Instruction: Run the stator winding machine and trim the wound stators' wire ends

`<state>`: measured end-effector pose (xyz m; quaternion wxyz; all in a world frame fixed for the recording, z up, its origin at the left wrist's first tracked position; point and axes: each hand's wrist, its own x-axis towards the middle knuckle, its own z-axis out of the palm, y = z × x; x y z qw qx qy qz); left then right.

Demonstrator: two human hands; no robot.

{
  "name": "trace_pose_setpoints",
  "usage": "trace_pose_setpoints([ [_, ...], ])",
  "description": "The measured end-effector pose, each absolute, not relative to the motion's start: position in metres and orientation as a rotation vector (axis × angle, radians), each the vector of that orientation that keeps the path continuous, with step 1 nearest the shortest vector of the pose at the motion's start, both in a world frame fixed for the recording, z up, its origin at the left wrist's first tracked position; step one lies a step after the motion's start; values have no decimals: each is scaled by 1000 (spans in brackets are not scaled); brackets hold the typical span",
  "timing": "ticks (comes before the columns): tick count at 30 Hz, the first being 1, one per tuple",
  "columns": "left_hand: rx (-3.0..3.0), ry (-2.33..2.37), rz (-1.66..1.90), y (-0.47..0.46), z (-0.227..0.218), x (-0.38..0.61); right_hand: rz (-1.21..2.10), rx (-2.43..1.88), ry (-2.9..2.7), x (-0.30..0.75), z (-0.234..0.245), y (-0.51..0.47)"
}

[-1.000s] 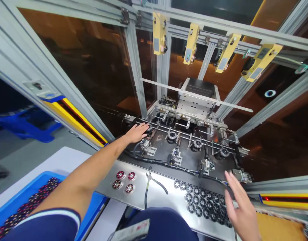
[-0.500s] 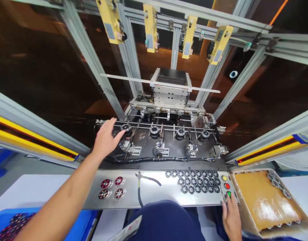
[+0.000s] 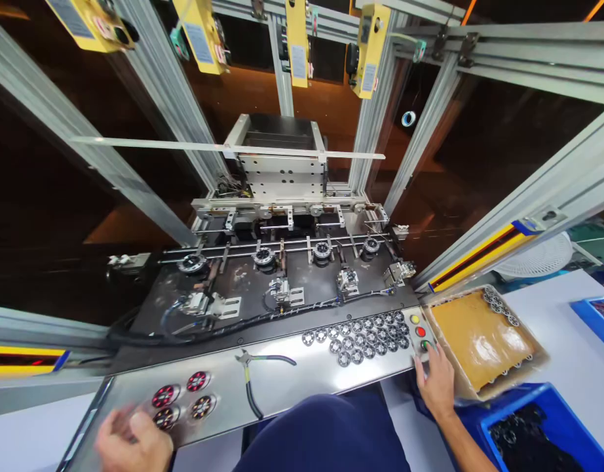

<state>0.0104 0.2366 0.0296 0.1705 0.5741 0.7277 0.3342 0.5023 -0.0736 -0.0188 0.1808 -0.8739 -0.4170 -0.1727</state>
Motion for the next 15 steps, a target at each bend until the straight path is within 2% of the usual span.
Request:
trace_pose_setpoints([
  [15,1581,2123,743,238,24,12,-572,-2363,-1146,518,-30,-47],
])
